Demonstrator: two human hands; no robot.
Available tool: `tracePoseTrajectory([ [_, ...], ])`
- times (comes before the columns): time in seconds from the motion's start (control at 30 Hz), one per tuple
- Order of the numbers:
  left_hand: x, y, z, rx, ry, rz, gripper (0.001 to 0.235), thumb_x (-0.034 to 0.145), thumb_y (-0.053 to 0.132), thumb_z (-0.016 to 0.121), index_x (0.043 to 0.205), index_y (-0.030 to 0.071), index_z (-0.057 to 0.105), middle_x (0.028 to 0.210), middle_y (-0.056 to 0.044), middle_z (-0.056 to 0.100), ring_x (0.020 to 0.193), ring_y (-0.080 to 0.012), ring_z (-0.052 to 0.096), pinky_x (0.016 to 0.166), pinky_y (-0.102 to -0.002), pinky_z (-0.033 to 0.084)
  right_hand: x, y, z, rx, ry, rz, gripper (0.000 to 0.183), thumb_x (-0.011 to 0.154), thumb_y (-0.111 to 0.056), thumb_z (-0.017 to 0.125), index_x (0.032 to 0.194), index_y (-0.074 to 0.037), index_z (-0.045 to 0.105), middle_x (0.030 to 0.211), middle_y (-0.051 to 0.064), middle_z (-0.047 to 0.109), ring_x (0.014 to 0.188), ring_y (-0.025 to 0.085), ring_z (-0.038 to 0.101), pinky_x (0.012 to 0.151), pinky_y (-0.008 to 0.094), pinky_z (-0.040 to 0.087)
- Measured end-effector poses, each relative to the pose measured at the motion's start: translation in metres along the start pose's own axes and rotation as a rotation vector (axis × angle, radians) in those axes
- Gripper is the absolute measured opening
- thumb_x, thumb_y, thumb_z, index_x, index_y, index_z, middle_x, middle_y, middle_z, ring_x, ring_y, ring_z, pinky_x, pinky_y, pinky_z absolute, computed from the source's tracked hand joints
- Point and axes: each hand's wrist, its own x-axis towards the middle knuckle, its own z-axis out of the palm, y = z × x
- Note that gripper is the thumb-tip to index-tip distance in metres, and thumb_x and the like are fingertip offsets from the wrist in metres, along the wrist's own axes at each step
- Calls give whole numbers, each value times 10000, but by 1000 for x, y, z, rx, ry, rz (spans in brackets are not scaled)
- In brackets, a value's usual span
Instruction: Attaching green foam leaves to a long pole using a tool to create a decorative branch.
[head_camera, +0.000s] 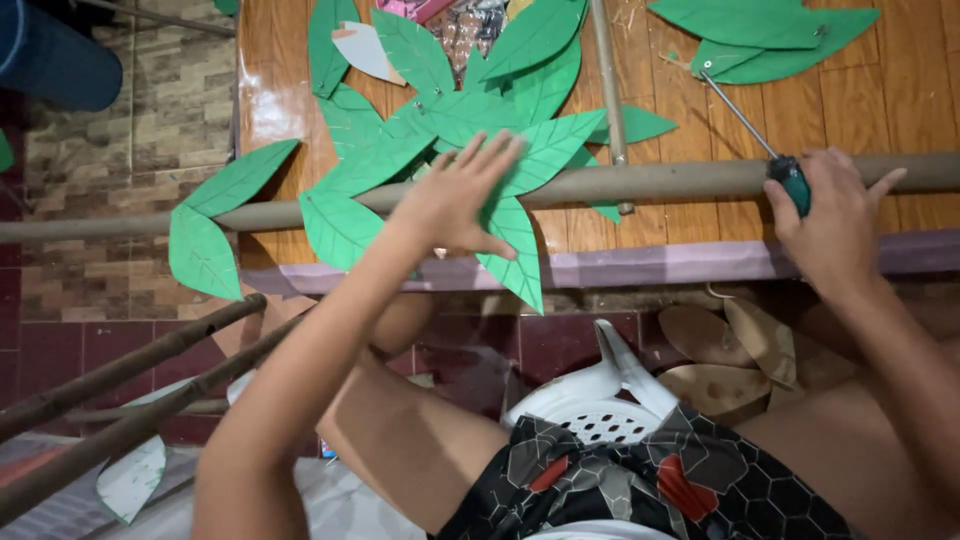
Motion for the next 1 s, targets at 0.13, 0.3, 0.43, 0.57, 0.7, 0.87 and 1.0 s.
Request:
tracePoseTrajectory([
  [0.13,23,5,31,13,-2,-80,1580,545,912,862,1657,321,-92,1728,-92,-145,1564,-520,104,1064,-697,384,-1,-1,0,-10,-4,7,289,1093,-138,704,1280,49,589,1359,251,632,1376,477,562,1039,918,102],
  [0.3,18,6,37,-41,52,-78,1546,546,877,876,1662,335,-47,1737,-86,-112,1525,-534,231,959,-687,454,-6,-3,0,26,7,-1,331,1075,-147,713,1316,64,631,1470,256,617,1462,491,508,1055,897,49],
  [0.43,27,30,24,-334,189,-230,1248,629,991,347,1642,313,82,1680,-234,219,1434,-506,346,1113,-746,291,-8,-2,4,33,34,1,319,1100,-151,719,1304,73,618,1464,271,624,1479,501,507,1081,881,30],
  [0.57,56,27,66,-248,566,-310,986,919,798,406,1488,-6,368,1225,-219,611,992,-383,653,789,-542,542,-17,0,8,28,71,-29,327,1113,-152,704,1292,106,612,1506,290,613,1480,515,497,1088,872,34],
  [0.7,62,29,65,-338,703,-399,907,944,737,428,1392,-48,497,1144,-253,662,949,-390,681,732,-498,569,-18,7,16,-18,104,-56,332,1121,-165,712,1302,108,658,1504,288,633,1477,504,518,1092,879,39],
  [0.87,73,19,57,-395,635,-456,884,876,797,432,1293,23,526,1041,-203,647,802,-341,663,631,-495,550,-10,6,14,14,43,-7,364,1174,-227,649,1315,107,618,1507,302,619,1490,530,496,1121,834,-30],
  [1.0,81,12,56,-497,543,-558,886,860,804,446,1242,9,533,1026,-227,644,826,-384,666,650,-550,544,-18,3,11,28,25,18,305,1155,-198,671,1264,80,611,1438,264,613,1451,481,514,1135,843,-30],
])
